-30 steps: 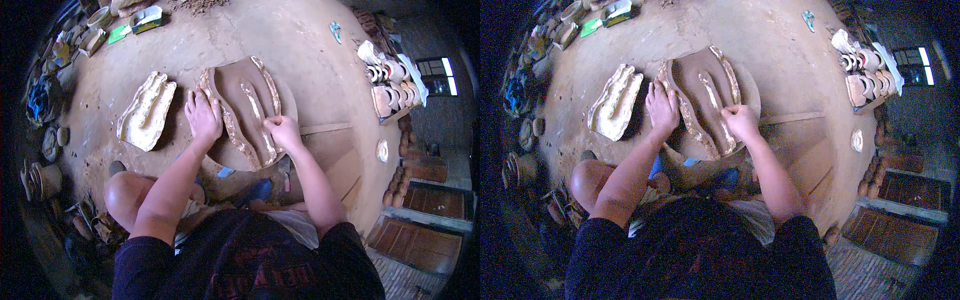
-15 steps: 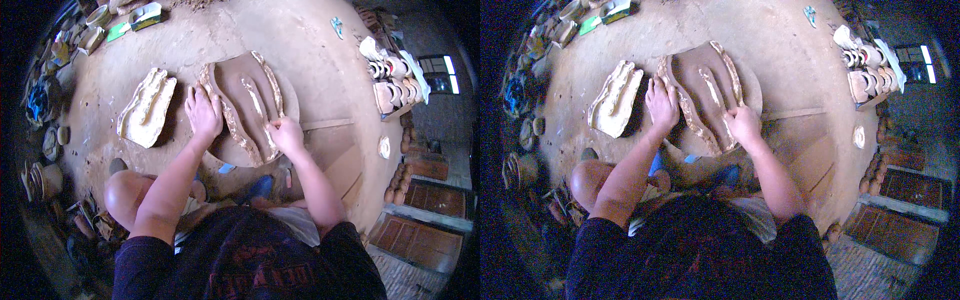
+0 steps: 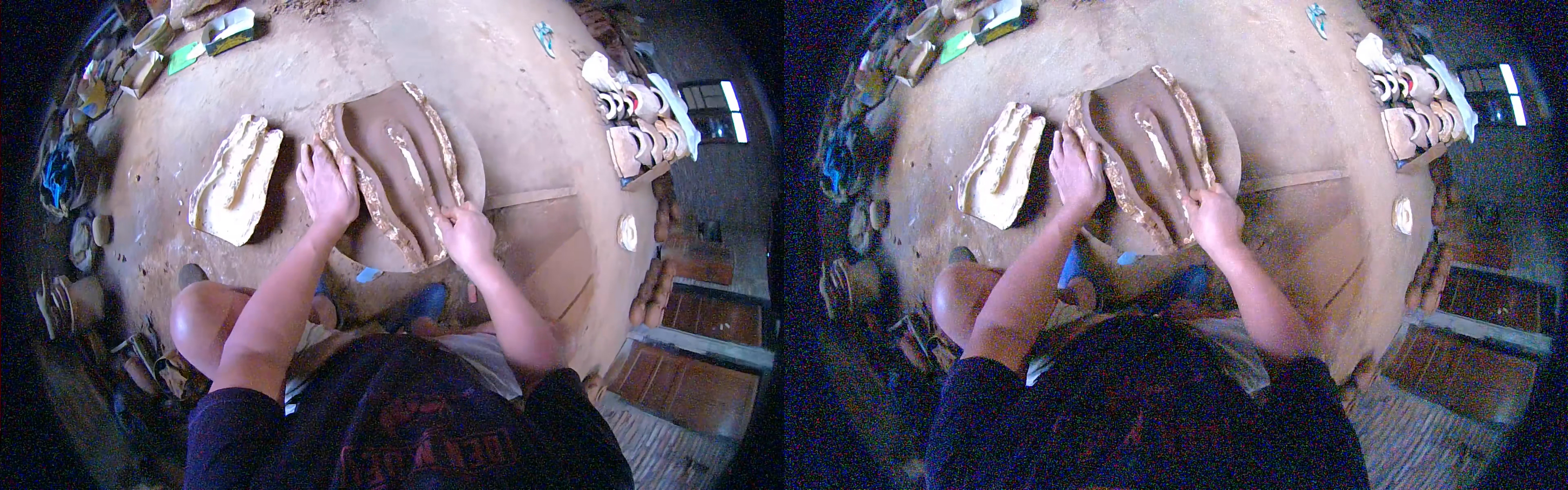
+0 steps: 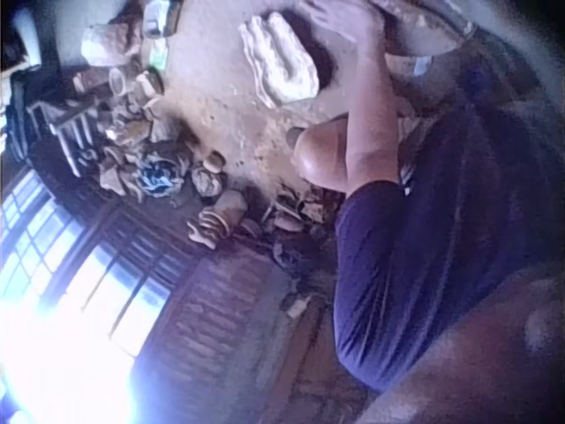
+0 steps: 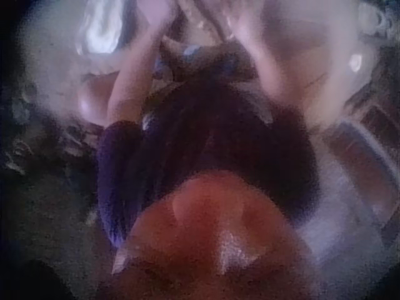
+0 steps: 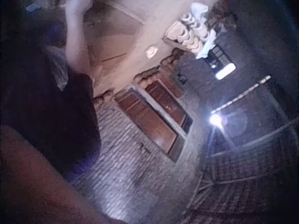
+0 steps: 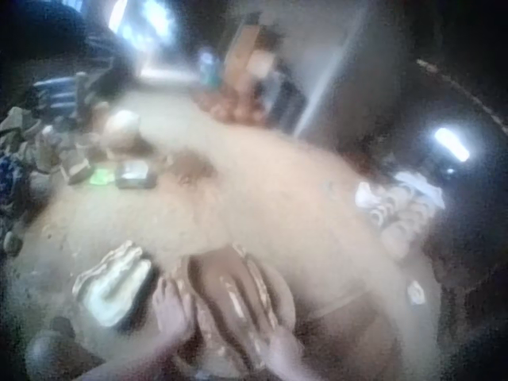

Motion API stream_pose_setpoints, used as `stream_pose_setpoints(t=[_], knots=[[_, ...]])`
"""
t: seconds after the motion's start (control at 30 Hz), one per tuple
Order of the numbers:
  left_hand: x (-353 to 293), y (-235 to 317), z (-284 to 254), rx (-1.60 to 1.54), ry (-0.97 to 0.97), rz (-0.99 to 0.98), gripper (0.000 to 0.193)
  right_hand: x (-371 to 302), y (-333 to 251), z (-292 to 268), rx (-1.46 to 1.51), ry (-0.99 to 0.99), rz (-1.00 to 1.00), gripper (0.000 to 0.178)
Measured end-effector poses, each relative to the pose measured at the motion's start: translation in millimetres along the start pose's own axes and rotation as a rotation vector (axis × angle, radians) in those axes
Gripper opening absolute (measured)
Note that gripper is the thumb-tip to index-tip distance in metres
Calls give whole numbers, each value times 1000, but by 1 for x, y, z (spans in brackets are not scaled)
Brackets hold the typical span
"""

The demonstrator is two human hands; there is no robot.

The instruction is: The person forms clay objects by hand within large ceramic molds, pressing clay against the walls and smoothing the interior with their fingers.

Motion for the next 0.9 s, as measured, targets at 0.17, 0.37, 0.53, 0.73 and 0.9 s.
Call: stream_pose_setpoints(t=[0.17,0.37,0.53,0.73,0.9], knots=[[1,-2,3,11,-3,3,73,7,13,2,224,-195,134,26],[1,0,4,1,3,18,73,-18,15,7,115,40,-10,28],[3,4,5,-3,12,32,73,-18,30,11,277,60,35,28],[3,-6,4,28,3,36,72,-17,32,-2,227,-173,113,31],[3,2,4,24,24,63,72,23,23,-23,715,-217,210,29]])
Point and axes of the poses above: each hand's wrist, its own x-axis towards the middle knuckle, its own z-axis out of the palm, y = z × x, the point moved 6 cm from there along x, towards the middle knuckle, and after that the axes turned 4 degrees about -x, right-handed, at the moved point
